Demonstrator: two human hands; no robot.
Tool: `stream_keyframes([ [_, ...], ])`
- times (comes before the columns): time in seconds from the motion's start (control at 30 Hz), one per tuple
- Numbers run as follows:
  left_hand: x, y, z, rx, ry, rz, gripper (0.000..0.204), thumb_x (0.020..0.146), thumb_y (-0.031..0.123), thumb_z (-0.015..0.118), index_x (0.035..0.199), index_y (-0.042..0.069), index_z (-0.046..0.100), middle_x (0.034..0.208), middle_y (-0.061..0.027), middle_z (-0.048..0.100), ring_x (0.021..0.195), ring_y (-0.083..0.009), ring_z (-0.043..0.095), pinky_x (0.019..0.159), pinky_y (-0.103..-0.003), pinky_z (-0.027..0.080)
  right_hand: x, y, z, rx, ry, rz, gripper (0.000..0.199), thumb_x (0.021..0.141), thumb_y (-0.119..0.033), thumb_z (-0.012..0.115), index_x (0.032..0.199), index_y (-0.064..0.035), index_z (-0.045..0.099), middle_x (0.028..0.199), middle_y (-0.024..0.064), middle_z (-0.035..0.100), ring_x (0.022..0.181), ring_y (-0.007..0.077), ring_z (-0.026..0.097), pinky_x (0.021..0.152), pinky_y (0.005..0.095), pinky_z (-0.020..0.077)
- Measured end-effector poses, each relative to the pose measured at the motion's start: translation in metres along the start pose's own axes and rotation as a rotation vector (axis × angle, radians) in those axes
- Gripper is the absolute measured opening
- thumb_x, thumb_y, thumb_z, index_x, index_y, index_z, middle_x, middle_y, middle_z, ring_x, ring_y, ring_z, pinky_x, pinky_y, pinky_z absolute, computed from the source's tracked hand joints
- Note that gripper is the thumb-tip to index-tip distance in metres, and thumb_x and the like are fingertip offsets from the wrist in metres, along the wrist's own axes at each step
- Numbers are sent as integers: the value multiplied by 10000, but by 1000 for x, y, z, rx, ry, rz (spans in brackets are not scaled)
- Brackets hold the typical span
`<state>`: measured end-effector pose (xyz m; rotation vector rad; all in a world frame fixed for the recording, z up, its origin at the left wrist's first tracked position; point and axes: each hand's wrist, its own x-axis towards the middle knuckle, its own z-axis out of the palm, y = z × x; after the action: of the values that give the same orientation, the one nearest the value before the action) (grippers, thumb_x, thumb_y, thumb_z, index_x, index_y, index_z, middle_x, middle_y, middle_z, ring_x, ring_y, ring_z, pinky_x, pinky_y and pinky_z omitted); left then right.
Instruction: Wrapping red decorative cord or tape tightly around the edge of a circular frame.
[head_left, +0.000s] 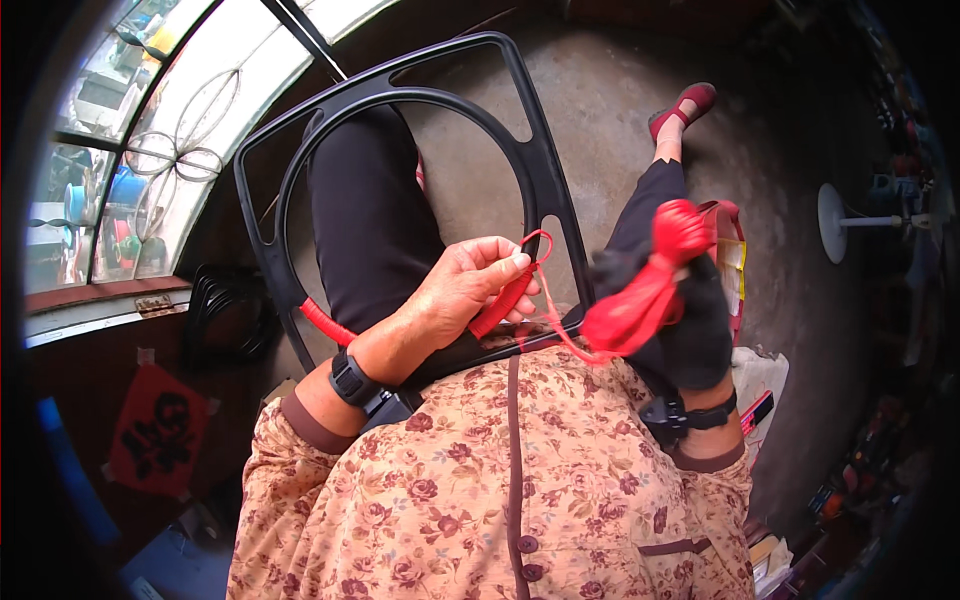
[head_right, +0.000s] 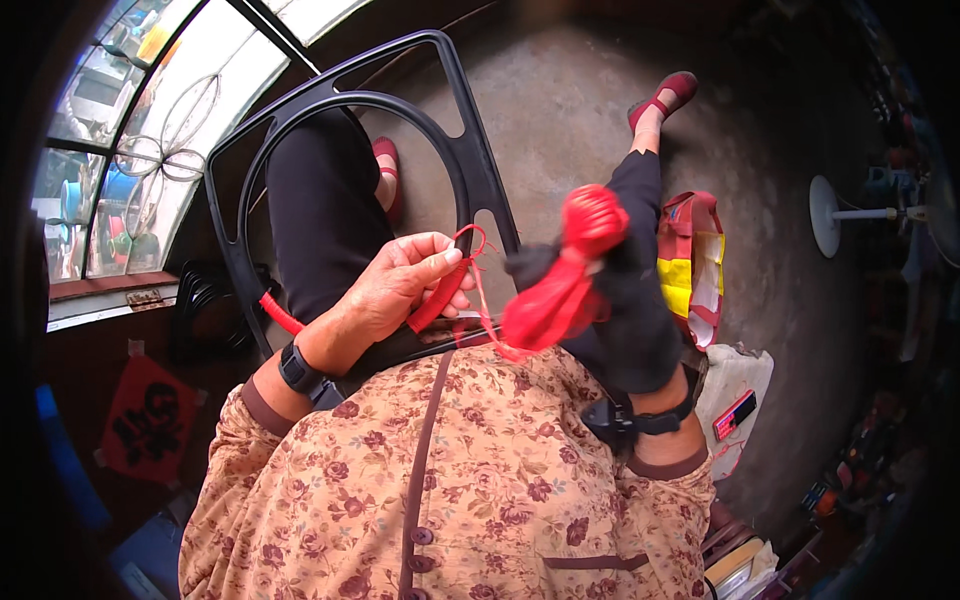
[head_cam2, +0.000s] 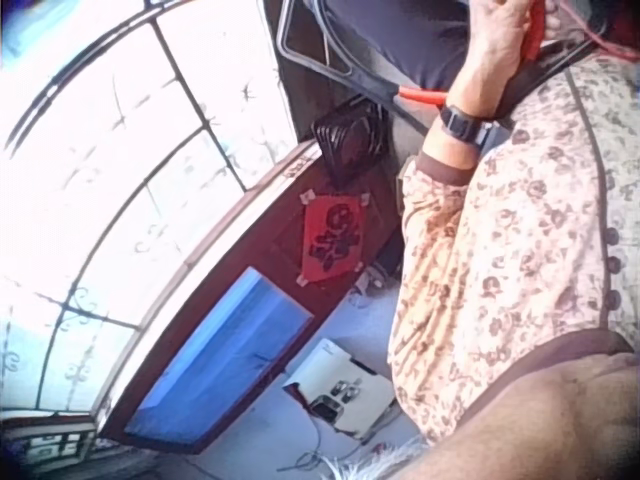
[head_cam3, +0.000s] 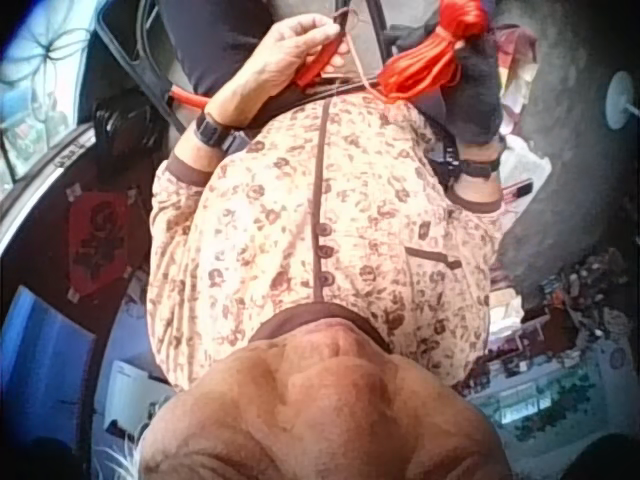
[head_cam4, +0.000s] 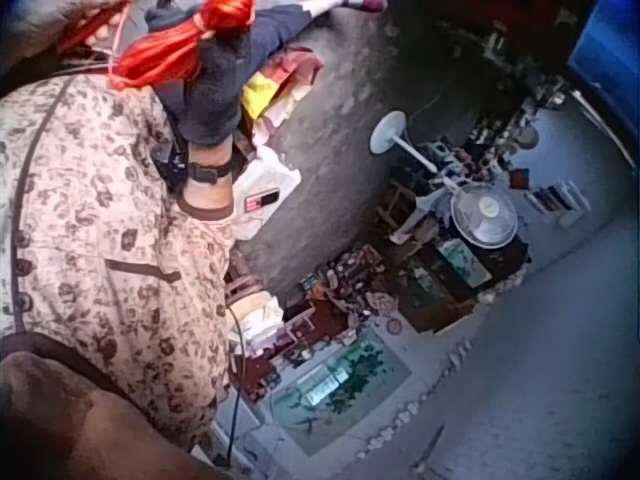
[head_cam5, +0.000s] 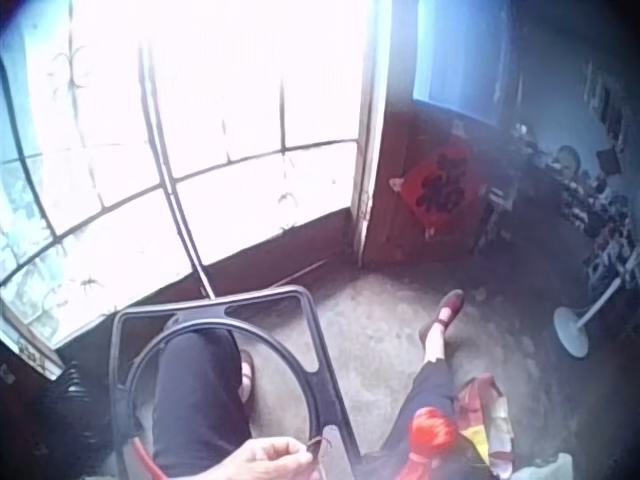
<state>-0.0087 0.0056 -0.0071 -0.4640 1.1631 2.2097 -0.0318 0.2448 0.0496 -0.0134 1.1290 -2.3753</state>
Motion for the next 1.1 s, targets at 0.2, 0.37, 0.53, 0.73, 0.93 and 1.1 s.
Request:
stream_keyframes([
  [0.2, 7, -4, -1, -7, -37, -6, 154, 961, 194, 559, 984, 43, 576, 841, -101, 666, 666, -149, 665, 586, -248, 571, -25, -55, -82, 359, -155, -203, 324, 994, -280, 402, 1194, -35, 473, 648, -27, 403, 429, 68, 374, 467, 268, 331],
  [0.37, 3, -6, 5, -73, -39, 33, 136, 961, 189, 558, 989, 56, 559, 821, -119, 664, 648, -167, 663, 564, -264, 568, -25, -57, -108, 275, -55, -240, 344, 998, -280, 422, 1232, -32, 466, 684, -11, 424, 484, 63, 422, 486, 248, 346],
  [0.53, 5, -2, 1, -55, 11, 43, 107, 939, 160, 574, 978, 68, 537, 823, -137, 668, 622, -181, 662, 535, -277, 567, 17, -59, -139, 73, 222, -261, 379, 993, -271, 447, 1254, 2, 485, 872, 35, 562, 744, 129, 586, 718, 277, 480],
  [0.73, 5, -8, 1, 198, 74, 201, 112, 907, 148, 630, 919, 43, 593, 868, -79, 669, 761, -131, 641, 668, -244, 526, 86, -44, -26, -1103, 259, -612, 420, 866, -81, 588, 1280, -57, 522, 1156, 116, 626, 1069, 237, 606, 947, 321, 451],
  [0.93, 13, -15, -5, 647, 182, 447, 141, 857, 147, 690, 887, 12, 659, 1088, -105, 605, 1029, -154, 553, 849, -314, 455, 125, 6, 49, -2106, -400, -1116, 224, 665, -113, 635, 889, -103, 638, 995, 108, 629, 1080, 254, 593, 1052, 455, 374],
  [1.1, 11, -15, 0, 697, 195, 570, 129, 846, 116, 689, 905, 4, 670, 1130, -168, 574, 1052, -166, 570, 854, -308, 458, 129, 43, 53, -2094, -721, -1019, 82, 640, -126, 609, 709, -96, 644, 1055, 108, 610, 1192, 276, 521, 1085, 484, 330],
])
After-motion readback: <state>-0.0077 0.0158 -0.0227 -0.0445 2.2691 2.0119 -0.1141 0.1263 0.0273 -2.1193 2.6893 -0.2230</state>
